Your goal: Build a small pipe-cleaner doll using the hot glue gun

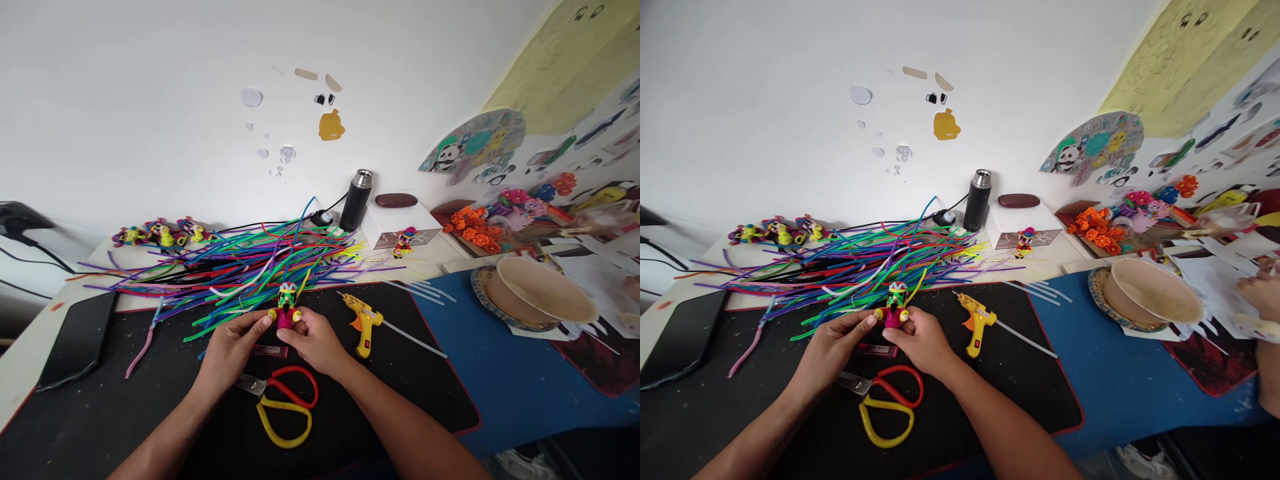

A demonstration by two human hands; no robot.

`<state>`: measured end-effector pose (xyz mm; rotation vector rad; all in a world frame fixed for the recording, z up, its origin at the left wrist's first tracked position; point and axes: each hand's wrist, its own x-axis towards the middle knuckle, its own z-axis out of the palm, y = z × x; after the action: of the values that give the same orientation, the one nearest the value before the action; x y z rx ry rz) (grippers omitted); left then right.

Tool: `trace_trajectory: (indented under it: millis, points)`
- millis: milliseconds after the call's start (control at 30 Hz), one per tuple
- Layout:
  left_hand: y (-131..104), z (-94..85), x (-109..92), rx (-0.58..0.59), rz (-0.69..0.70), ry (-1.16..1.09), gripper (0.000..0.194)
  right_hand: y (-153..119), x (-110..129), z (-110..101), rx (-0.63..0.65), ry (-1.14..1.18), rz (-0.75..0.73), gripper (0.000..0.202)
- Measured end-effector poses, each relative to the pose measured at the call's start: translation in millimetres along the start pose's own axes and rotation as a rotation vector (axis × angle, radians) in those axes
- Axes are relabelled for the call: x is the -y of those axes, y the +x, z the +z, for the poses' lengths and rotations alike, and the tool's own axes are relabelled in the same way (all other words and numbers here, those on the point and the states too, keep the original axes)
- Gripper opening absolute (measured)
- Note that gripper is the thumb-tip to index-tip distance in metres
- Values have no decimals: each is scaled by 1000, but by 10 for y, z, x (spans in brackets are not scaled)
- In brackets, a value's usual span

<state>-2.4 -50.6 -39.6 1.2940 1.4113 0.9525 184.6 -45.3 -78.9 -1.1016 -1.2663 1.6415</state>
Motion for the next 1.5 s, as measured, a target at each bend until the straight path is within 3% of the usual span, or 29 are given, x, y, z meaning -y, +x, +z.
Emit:
trace_trajectory:
  millis: [967,1500]
  points:
    - [-22,-2,-20,-21,3,49,52,-13,57,7,-7,-18,22,36]
    - [-24,-9,-42,-19,27,54,56,6,-52,0,-17,-20,13,36]
